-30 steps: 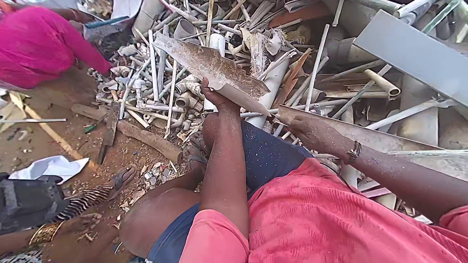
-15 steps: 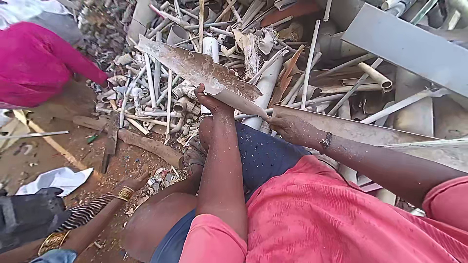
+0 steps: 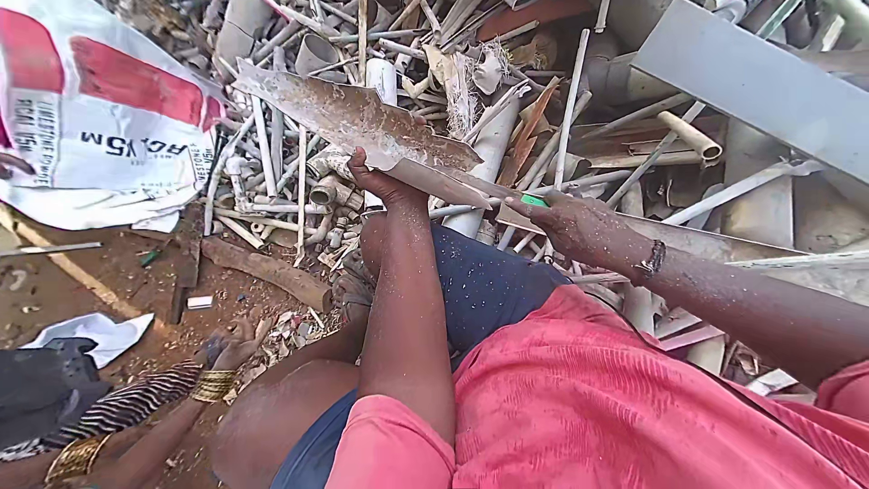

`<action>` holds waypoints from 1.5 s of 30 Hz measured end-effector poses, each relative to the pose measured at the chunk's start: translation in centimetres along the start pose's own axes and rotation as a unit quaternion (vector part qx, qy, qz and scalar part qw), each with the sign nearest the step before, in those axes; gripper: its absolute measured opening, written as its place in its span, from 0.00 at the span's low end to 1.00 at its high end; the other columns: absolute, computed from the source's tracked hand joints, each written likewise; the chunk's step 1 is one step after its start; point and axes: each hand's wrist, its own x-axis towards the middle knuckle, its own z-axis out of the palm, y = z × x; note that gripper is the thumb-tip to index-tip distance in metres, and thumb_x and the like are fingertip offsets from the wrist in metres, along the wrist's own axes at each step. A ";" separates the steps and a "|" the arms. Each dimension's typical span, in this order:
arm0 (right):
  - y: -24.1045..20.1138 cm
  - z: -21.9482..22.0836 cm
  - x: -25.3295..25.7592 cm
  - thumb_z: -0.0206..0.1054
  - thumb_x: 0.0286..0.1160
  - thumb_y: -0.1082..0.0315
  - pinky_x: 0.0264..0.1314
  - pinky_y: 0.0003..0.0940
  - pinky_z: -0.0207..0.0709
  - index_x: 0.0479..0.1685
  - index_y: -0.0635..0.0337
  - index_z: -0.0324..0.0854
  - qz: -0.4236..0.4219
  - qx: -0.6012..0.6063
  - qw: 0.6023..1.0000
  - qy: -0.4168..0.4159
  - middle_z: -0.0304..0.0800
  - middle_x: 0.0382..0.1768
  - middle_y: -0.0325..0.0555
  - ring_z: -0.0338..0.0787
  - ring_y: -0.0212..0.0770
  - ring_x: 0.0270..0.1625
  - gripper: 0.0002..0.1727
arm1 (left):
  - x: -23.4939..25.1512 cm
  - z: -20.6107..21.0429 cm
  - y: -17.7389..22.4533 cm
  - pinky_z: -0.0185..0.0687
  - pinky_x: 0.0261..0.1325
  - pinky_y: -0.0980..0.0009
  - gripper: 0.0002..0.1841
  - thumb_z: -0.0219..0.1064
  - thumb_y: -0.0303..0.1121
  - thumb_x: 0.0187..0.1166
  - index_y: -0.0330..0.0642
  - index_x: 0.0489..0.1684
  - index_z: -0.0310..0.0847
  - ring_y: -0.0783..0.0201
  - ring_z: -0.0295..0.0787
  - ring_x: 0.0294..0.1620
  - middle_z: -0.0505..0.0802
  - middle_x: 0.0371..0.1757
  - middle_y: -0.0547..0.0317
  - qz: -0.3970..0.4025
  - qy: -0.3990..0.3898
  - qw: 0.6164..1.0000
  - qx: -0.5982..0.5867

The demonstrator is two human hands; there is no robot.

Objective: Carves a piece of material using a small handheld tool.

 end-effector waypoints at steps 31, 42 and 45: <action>2.1 0.3 1.6 0.58 0.83 0.69 0.25 0.55 0.77 0.88 0.24 0.68 0.013 -0.026 0.998 0.047 0.84 0.46 0.60 0.87 0.57 0.28 0.35 | -0.8 1.0 0.6 0.83 0.62 0.48 0.20 0.43 0.44 0.84 0.41 0.62 0.68 0.55 0.85 0.61 0.84 0.57 0.47 0.004 0.083 0.996 0.041; 2.1 -0.6 0.9 0.63 0.77 0.71 0.22 0.51 0.76 0.83 0.21 0.73 0.017 -0.072 0.996 0.042 0.83 0.44 0.57 0.85 0.54 0.26 0.36 | -1.1 0.7 -0.2 0.78 0.67 0.37 0.26 0.44 0.52 0.78 0.45 0.67 0.69 0.49 0.83 0.69 0.85 0.65 0.46 -0.046 0.035 0.998 -0.001; 1.5 -0.2 1.2 0.62 0.77 0.71 0.25 0.51 0.78 0.86 0.23 0.70 -0.004 -0.064 0.998 0.010 0.83 0.43 0.57 0.86 0.54 0.27 0.38 | -0.8 0.3 0.2 0.81 0.67 0.43 0.24 0.45 0.48 0.80 0.43 0.65 0.70 0.53 0.85 0.66 0.86 0.62 0.48 -0.020 0.013 1.000 0.013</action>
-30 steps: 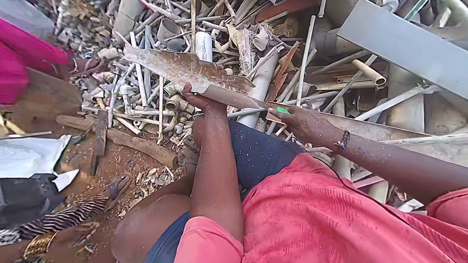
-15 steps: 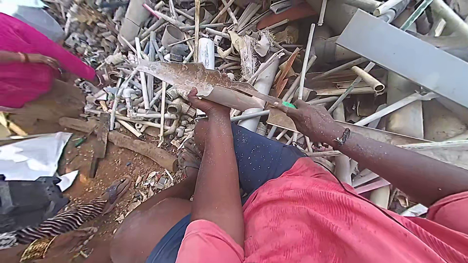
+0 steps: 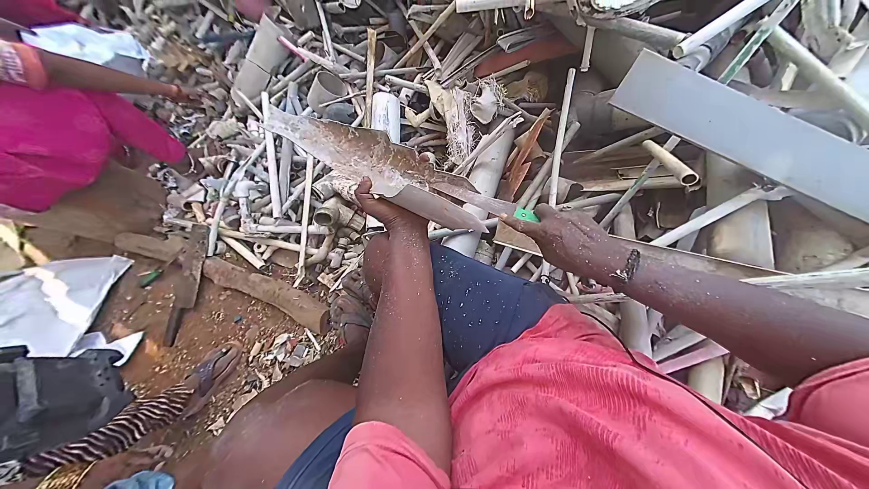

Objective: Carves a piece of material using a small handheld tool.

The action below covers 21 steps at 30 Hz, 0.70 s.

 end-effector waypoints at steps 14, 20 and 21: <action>4.5 0.8 -2.4 0.54 0.88 0.63 0.38 0.52 0.82 0.85 0.30 0.74 -0.037 0.134 0.986 0.093 0.90 0.39 0.47 0.90 0.49 0.39 0.27 | 0.4 -0.5 0.0 0.84 0.62 0.58 0.15 0.43 0.39 0.85 0.43 0.58 0.69 0.64 0.86 0.58 0.86 0.54 0.54 0.055 0.032 0.998 0.004; 4.4 0.9 -2.6 0.54 0.88 0.62 0.56 0.51 0.85 0.83 0.38 0.77 -0.057 0.194 0.975 0.089 0.94 0.53 0.46 0.93 0.46 0.53 0.25 | 0.1 -0.4 0.4 0.84 0.57 0.66 0.12 0.40 0.33 0.86 0.44 0.51 0.69 0.69 0.86 0.50 0.85 0.46 0.58 0.095 0.021 0.995 0.016; 4.5 1.1 -2.6 0.54 0.88 0.63 0.59 0.51 0.84 0.82 0.39 0.78 -0.063 0.202 0.974 0.085 0.95 0.55 0.46 0.93 0.46 0.55 0.25 | 0.3 -0.6 0.4 0.84 0.58 0.66 0.12 0.40 0.33 0.85 0.44 0.52 0.69 0.69 0.86 0.50 0.86 0.46 0.58 0.100 0.004 0.995 0.016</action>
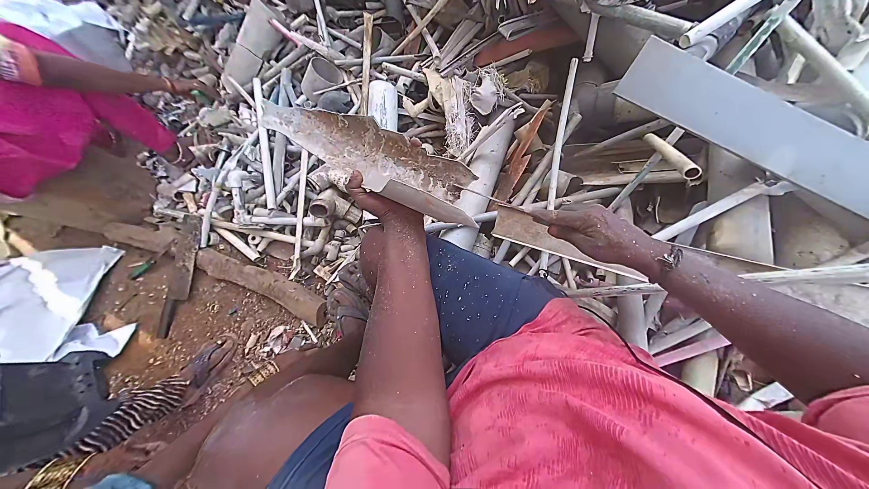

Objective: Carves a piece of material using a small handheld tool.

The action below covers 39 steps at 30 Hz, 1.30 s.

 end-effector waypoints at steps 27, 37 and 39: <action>-0.6 0.7 0.2 0.54 0.89 0.61 0.48 0.38 0.84 0.80 0.46 0.80 0.009 0.073 0.997 -0.004 0.95 0.49 0.43 0.90 0.35 0.40 0.24 | 0.0 0.1 0.3 0.86 0.55 0.65 0.12 0.40 0.31 0.86 0.42 0.47 0.70 0.68 0.88 0.47 0.87 0.41 0.57 0.023 0.000 1.000 0.002; -1.1 0.3 -0.2 0.55 0.90 0.58 0.26 0.25 0.73 0.81 0.45 0.79 0.063 0.174 0.982 -0.046 0.87 0.29 0.35 0.76 0.26 0.22 0.24 | 0.6 -0.4 0.1 0.88 0.52 0.66 0.13 0.39 0.31 0.85 0.43 0.44 0.72 0.68 0.90 0.45 0.89 0.37 0.58 0.029 -0.050 0.997 -0.047; -1.6 0.1 -0.3 0.53 0.91 0.59 0.27 0.28 0.74 0.84 0.45 0.76 0.072 0.172 0.982 -0.040 0.90 0.34 0.37 0.78 0.29 0.23 0.25 | 0.4 -0.5 0.3 0.88 0.51 0.66 0.13 0.39 0.32 0.85 0.42 0.45 0.71 0.68 0.89 0.45 0.88 0.37 0.57 0.023 -0.044 0.998 -0.050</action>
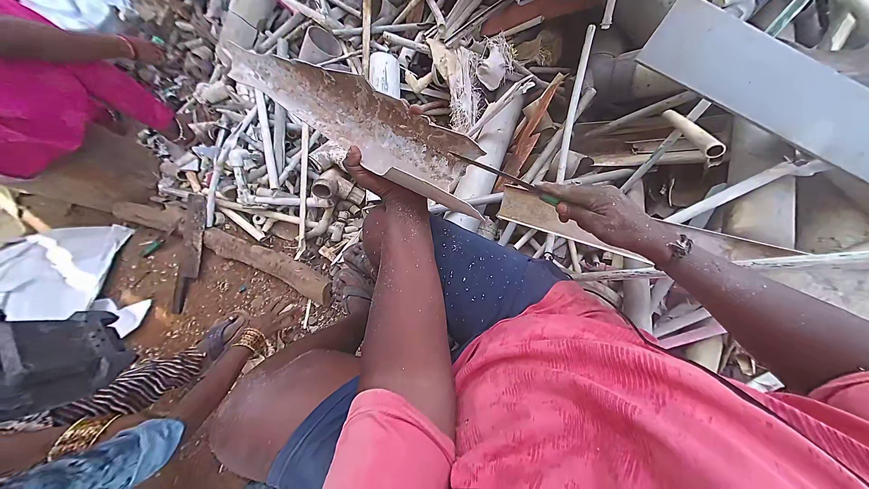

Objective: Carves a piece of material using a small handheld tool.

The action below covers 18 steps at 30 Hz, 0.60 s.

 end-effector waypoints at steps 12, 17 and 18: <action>1.5 0.7 -0.8 0.56 0.88 0.62 0.42 0.33 0.82 0.81 0.47 0.79 -0.042 -0.062 0.997 0.035 0.95 0.40 0.40 0.87 0.32 0.34 0.24 | -0.4 2.1 1.2 0.87 0.46 0.72 0.12 0.40 0.20 0.84 0.40 0.40 0.69 0.72 0.87 0.37 0.85 0.31 0.61 0.053 0.096 0.990 0.090; 0.6 0.6 -0.8 0.56 0.90 0.62 0.29 0.29 0.75 0.82 0.41 0.78 0.023 0.000 1.000 0.008 0.91 0.36 0.36 0.79 0.28 0.24 0.24 | 0.5 -0.8 -0.1 0.89 0.59 0.58 0.15 0.49 0.34 0.77 0.33 0.52 0.70 0.58 0.91 0.51 0.90 0.46 0.46 0.027 -0.047 0.998 -0.011; 0.5 0.8 -0.8 0.57 0.90 0.62 0.24 0.27 0.72 0.82 0.41 0.78 0.034 0.022 0.999 -0.001 0.89 0.32 0.36 0.76 0.28 0.21 0.24 | 0.2 0.3 0.3 0.90 0.50 0.65 0.10 0.45 0.29 0.80 0.37 0.46 0.70 0.65 0.90 0.44 0.89 0.39 0.53 0.027 0.016 0.999 0.029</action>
